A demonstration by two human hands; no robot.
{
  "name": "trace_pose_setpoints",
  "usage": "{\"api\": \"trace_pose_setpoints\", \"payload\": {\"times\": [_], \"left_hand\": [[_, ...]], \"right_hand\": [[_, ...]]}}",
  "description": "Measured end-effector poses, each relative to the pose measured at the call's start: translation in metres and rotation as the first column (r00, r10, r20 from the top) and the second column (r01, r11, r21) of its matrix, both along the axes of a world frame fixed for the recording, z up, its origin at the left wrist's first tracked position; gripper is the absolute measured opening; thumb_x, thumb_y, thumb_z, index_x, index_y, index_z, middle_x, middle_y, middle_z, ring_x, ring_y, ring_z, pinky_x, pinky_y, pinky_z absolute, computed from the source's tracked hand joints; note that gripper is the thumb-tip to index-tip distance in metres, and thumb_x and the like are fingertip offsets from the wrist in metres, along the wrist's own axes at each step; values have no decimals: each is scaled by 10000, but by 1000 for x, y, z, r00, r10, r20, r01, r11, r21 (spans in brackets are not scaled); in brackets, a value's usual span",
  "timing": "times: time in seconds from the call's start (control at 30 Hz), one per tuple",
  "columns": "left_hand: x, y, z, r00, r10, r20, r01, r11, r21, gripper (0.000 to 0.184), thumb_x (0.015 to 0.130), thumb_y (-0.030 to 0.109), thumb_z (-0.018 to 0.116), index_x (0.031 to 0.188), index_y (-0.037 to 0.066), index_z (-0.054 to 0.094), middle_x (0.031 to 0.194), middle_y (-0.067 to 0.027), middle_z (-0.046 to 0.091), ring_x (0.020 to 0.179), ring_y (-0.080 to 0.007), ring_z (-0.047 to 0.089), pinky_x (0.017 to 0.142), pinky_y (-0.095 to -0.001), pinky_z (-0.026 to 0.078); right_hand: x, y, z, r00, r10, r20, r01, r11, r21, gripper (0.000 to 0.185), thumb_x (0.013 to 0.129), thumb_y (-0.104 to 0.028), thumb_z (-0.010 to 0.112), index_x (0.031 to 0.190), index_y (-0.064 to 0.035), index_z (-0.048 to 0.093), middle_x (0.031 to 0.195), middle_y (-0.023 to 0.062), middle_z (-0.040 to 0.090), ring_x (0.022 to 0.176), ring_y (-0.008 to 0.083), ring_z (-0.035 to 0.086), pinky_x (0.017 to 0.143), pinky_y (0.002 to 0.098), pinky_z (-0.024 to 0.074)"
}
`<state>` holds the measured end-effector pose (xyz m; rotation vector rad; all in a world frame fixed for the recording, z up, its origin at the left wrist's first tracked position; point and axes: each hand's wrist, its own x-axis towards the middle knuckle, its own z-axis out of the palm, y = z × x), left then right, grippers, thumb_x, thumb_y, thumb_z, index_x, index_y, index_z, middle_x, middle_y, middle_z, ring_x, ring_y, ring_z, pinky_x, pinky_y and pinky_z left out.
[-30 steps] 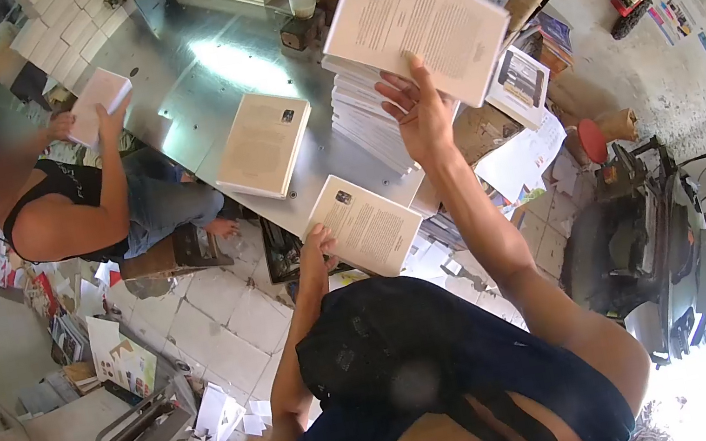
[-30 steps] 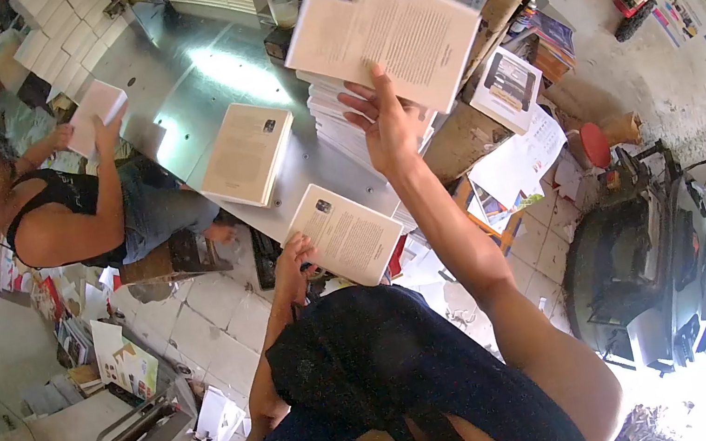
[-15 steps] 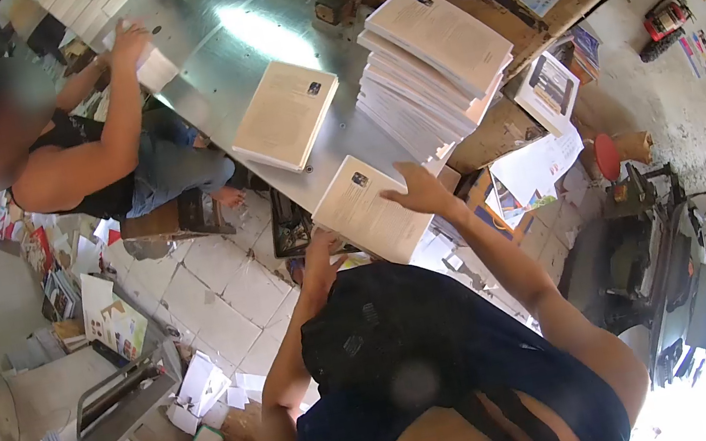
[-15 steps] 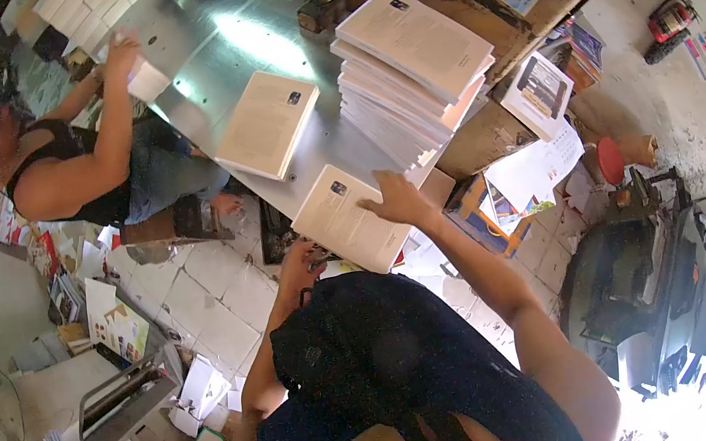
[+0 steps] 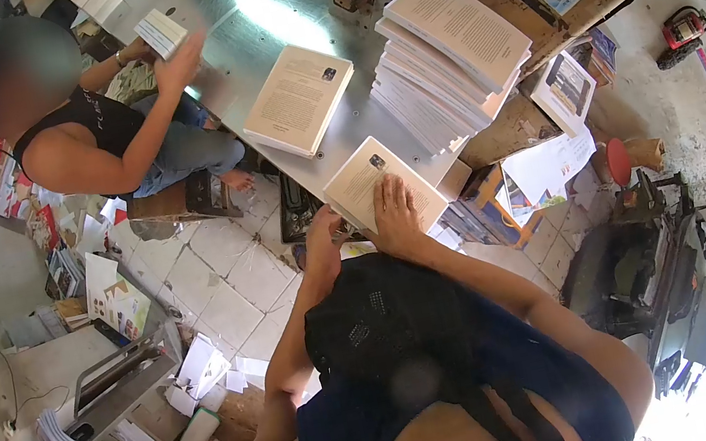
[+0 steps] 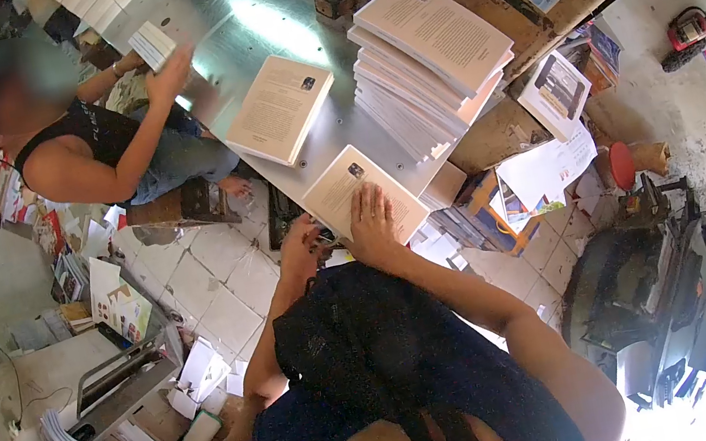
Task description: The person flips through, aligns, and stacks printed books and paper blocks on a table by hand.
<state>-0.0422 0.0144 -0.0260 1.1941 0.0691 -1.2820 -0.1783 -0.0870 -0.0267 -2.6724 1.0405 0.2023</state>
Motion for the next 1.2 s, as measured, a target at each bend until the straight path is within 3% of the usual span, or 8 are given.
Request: {"api": "trace_pose_setpoints", "payload": {"times": [0.2,0.5,0.8,0.9,1.0,1.03,1.13,1.2], "left_hand": [[11,9,-18,994,108,-4,-107,994,36,476,843,268,577,1288,111,519,1181,-12,534,1134,-165,483,949,-391,362],[12,0,-26,978,202,59,-207,974,96,491,831,223,608,1293,79,528,1106,-12,561,929,-154,525,814,-325,429],[0,-19,-9,973,-227,-37,215,956,-200,532,822,135,543,1333,-7,503,1239,-90,592,1120,-184,563,980,-319,430],[-1,-25,1,968,-250,13,245,935,-256,528,814,77,532,1329,-36,511,1274,-121,588,1148,-219,580,1014,-321,436],[-2,-29,31,928,-363,87,371,871,-321,515,810,37,530,1317,-53,524,1261,-133,601,1122,-214,601,993,-311,452],[-2,-29,32,939,-330,98,343,875,-342,465,825,28,551,1279,-73,544,1244,-135,611,1106,-213,608,993,-317,450],[-2,-34,31,828,-274,489,432,868,-244,393,844,60,590,1209,-87,583,1203,-161,628,1092,-213,612,991,-327,455],[-5,-35,22,495,-141,857,254,967,13,517,848,154,644,1278,-86,486,1251,-221,544,1139,-306,545,1007,-407,419]], "right_hand": [[-1,-10,8,998,-34,47,25,985,170,971,837,-477,657,1461,108,197,1519,348,199,1399,543,205,1099,596,300],[-1,-8,21,999,-30,-29,35,980,196,937,843,-461,653,1465,84,212,1543,307,197,1417,485,233,1065,602,348],[-19,-35,29,994,75,80,-93,961,261,843,847,-430,629,1440,71,299,1500,325,284,1399,432,314,1032,531,420],[-23,-24,37,975,90,201,-107,991,75,774,839,-347,648,1420,58,335,1453,334,352,1302,439,448,988,522,454],[-26,-37,70,999,-24,38,11,952,306,673,828,-260,654,1378,31,396,1256,340,540,1074,462,605,897,537,495],[-39,-52,56,978,23,207,-72,969,236,582,833,-211,640,1343,-10,444,1027,302,647,879,461,656,815,550,511],[-50,-84,119,965,8,263,-32,996,87,440,879,-175,618,1283,-32,516,809,276,665,759,437,677,693,525,536],[-54,-91,202,896,-115,428,1,966,259,362,891,-153,631,1215,-4,567,731,252,656,691,378,692,625,477,535]]}}
